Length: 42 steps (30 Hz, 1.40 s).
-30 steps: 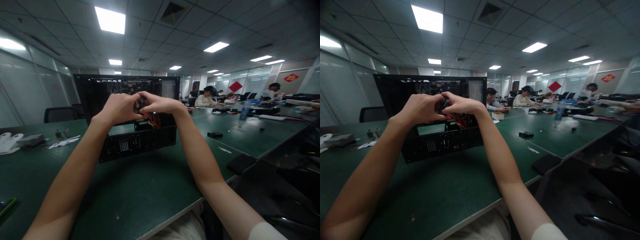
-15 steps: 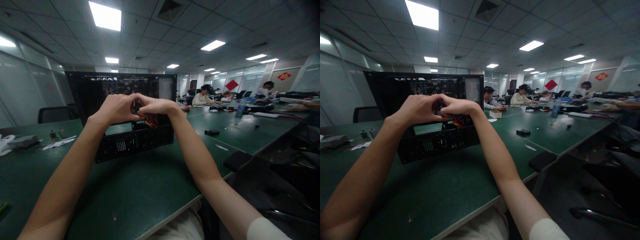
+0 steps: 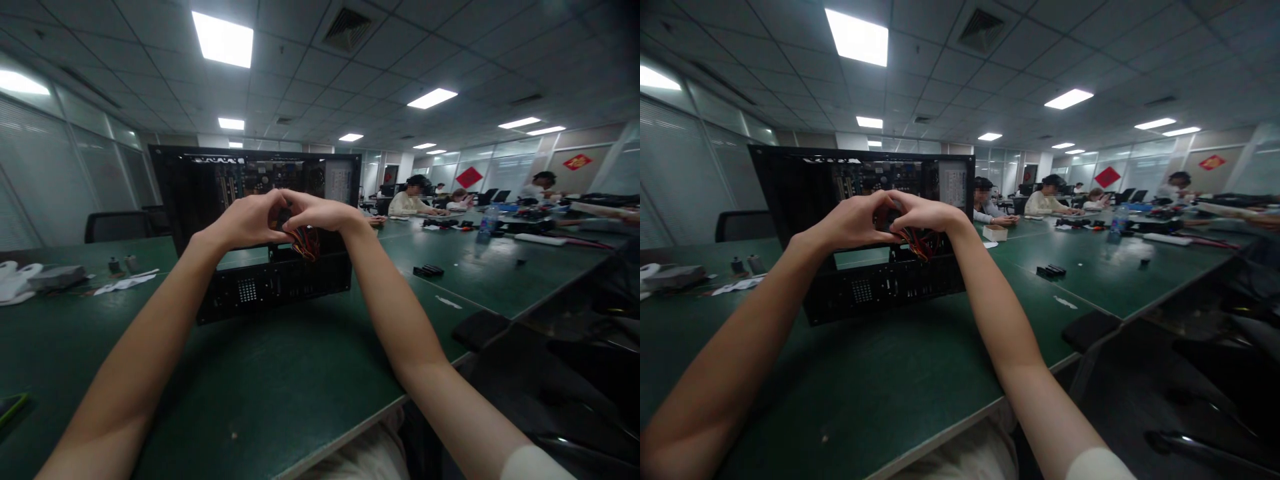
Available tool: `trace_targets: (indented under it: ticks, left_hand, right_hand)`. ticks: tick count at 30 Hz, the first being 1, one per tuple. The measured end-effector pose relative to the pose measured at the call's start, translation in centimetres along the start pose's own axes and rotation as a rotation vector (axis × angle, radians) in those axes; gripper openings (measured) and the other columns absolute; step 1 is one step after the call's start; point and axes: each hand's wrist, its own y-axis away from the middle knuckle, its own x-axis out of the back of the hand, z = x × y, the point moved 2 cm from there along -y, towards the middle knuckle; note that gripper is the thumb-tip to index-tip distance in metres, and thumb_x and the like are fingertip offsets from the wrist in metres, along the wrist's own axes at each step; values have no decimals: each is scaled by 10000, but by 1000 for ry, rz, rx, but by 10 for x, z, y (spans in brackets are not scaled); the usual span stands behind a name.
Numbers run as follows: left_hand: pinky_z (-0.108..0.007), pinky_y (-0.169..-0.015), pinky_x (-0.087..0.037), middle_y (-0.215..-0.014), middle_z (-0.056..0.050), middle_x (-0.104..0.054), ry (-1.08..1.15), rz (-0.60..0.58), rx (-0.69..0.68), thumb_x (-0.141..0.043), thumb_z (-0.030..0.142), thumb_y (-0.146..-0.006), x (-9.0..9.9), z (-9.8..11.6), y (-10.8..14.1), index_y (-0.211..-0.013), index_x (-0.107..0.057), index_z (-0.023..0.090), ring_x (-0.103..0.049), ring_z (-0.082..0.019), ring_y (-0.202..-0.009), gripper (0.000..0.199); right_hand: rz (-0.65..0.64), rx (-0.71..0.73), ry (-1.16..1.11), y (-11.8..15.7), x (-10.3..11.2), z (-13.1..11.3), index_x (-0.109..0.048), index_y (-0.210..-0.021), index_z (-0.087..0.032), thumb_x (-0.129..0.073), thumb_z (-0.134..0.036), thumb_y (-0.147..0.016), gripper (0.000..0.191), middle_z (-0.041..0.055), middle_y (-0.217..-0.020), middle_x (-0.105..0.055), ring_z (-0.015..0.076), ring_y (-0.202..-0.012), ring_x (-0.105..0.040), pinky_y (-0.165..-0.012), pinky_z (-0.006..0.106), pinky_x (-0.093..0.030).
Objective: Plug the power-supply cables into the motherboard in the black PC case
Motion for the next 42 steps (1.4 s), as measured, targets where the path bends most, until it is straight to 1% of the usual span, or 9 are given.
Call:
trace_targets:
  ticks: [5, 11, 19, 23, 25, 29, 33, 37, 42]
  left_hand:
    - [-348, -748, -490, -1091, -107, -762, -42, -75, 29, -810, 600, -756, -2, 0, 1, -1233, -632, 208, -716, -290, -941, 642]
    - [-338, -696, -467, -992, -98, -748, -99, -72, 69, -820, 589, -760, -3, -2, 1, -1147, -626, 202, -698, -276, -849, 580]
    - [-318, -663, -426, -968, -73, -736, -96, -61, 28, -775, 596, -818, -3, -5, 2, -1221, -641, 213, -687, -259, -847, 572]
    - [-329, -705, -467, -1023, -82, -752, -99, -70, 51, -780, 539, -823, -4, -3, 3, -1283, -635, 218, -699, -270, -890, 580]
    - [-342, -763, -498, -1130, -96, -751, -124, -39, 55, -763, 486, -844, -5, -2, 3, -1329, -619, 235, -706, -286, -983, 565]
    - [-383, -881, -529, -1345, -123, -684, -197, 93, 57, -722, 342, -857, -8, 0, 2, -1348, -602, 248, -661, -321, -1181, 514]
    - [-398, -896, -526, -1269, -135, -681, -224, 171, 42, -688, 302, -875, -12, 0, 2, -1271, -615, 221, -644, -320, -1165, 411]
    - [-399, -862, -522, -1195, -135, -674, -249, 230, 43, -671, 312, -891, -13, -3, 3, -1160, -638, 213, -636, -313, -1117, 288]
    - [-384, -832, -522, -1135, -118, -674, -209, 274, 68, -630, 311, -926, -12, -6, 4, -1045, -665, 223, -636, -294, -1095, 151]
  right_hand:
    - [4, -82, 23, -2, -2, 8, -632, -1046, -202, -744, -168, -660, 403, 30, -1033, -686, 209, -928, -638, -819, 334, -602]
    - [16, -76, 46, -7, -8, 8, -643, -967, -216, -682, -153, -675, 301, 35, -1067, -701, 247, -1062, -636, -1008, 403, -568]
    - [69, -102, 34, -9, -10, 12, -643, -990, -210, -670, -153, -677, 320, 51, -1115, -699, 257, -1130, -632, -1070, 408, -548]
    - [92, -120, 31, -10, -11, 12, -649, -1001, -204, -668, -143, -671, 336, 57, -1142, -710, 258, -1147, -641, -1103, 412, -532]
    - [136, -125, 39, -11, -10, 14, -654, -1037, -203, -675, -146, -670, 372, 67, -1190, -713, 268, -1184, -631, -1129, 420, -517]
    - [260, -137, 33, -14, -9, 21, -645, -1118, -221, -670, -184, -699, 421, 63, -1250, -707, 281, -1229, -614, -1154, 451, -505]
    - [290, -151, 5, -16, -8, 26, -638, -1160, -190, -654, -241, -753, 410, 88, -1242, -696, 274, -1180, -634, -1102, 438, -540]
    - [297, -135, 8, -14, -7, 22, -643, -1221, -188, -661, -268, -798, 431, 94, -1277, -685, 255, -1171, -627, -1045, 395, -567]
    - [263, -152, -23, -9, -2, 16, -620, -1313, -200, -664, -325, -879, 454, 76, -1167, -695, 204, -985, -653, -853, 335, -617]
